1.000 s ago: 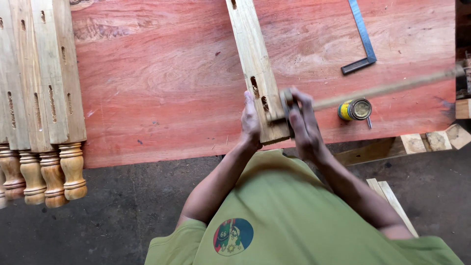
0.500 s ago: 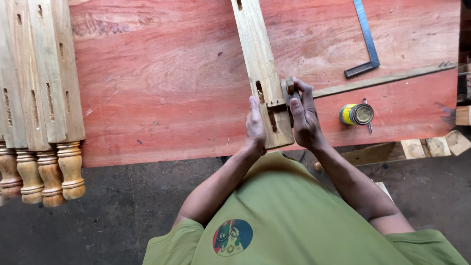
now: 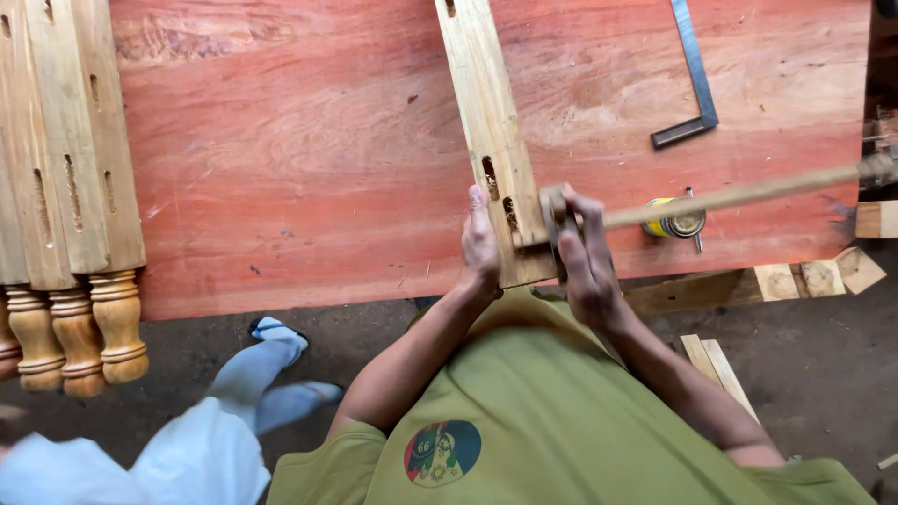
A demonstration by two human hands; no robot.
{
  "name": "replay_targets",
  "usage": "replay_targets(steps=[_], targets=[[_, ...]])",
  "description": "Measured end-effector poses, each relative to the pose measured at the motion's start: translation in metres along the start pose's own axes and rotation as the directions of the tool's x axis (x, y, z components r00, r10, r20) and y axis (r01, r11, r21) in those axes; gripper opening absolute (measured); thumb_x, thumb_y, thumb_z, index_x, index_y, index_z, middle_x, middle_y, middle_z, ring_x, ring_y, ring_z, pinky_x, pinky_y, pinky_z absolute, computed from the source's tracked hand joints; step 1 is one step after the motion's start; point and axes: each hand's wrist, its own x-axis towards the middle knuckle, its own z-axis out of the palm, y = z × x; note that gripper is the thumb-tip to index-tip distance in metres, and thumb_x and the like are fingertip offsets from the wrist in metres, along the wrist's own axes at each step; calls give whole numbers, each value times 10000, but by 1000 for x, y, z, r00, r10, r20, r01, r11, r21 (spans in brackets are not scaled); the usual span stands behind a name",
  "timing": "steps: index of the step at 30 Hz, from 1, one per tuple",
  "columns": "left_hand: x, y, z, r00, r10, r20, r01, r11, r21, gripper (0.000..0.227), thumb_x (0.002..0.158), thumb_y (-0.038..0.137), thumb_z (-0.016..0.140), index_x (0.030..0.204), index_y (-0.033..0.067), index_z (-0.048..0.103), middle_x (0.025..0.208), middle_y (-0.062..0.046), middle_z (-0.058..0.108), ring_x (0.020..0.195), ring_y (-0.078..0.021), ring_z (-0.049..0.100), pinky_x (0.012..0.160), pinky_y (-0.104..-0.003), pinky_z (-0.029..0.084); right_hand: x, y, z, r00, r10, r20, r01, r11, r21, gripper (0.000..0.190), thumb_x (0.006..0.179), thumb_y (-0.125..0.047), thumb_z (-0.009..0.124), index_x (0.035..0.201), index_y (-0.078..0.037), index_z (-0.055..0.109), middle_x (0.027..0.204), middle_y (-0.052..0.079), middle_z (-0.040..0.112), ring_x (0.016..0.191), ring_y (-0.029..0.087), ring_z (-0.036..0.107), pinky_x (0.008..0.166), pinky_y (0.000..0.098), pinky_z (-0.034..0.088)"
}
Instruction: The person marks a wooden piece with a pencil and a can, then opens a toolbox to retrieve a hammer. They return to the workbench, use a square ruler to draw lines on the wood, and continue marking it with the pencil.
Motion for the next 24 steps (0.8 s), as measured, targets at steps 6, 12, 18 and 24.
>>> replay_targets(steps=[6, 12, 18, 24], targets=[[49, -81, -27, 1000, 16, -13, -15, 1000, 12, 840, 1065, 618, 140, 1619, -14, 135, 1678, -262, 144, 1563, -390, 122, 1275, -515, 83, -19, -10, 4, 999, 31, -25, -31, 1000, 1, 381, 1093, -236, 389, 1423, -56, 449, 1277, 137, 520, 1297, 250, 490, 1178, 489, 313], [45, -71, -21, 1000, 25, -10, -25, 1000, 2, 850, 1063, 625, 159, 1614, -21, 136, 1676, -268, 136, 1559, -404, 119, 1276, -524, 78, 52, 29, 14, 994, -109, -4, 109, 993, 48, 385, 1128, -254, 378, 1429, -21, 436, 1353, 190, 483, 1328, 291, 436, 1174, 532, 296], [39, -64, -25, 999, 26, -19, -26, 999, 20, 843, 1064, 627, 160, 1615, -12, 163, 1680, -248, 153, 1564, -384, 134, 1276, -515, 90, -26, -17, 1, 999, 42, -22, -42, 999, 7, 405, 1089, -262, 412, 1436, -54, 435, 1415, 167, 460, 1396, 298, 421, 1187, 515, 299], [38, -60, -26, 999, 1, -39, 0, 1000, 22, 832, 1062, 624, 179, 1613, 1, 179, 1678, -254, 162, 1560, -402, 134, 1273, -534, 77, -13, -13, 0, 999, -46, -7, 46, 999, 5, 423, 1100, -270, 395, 1437, -15, 427, 1383, 152, 463, 1460, 337, 357, 1233, 534, 228]])
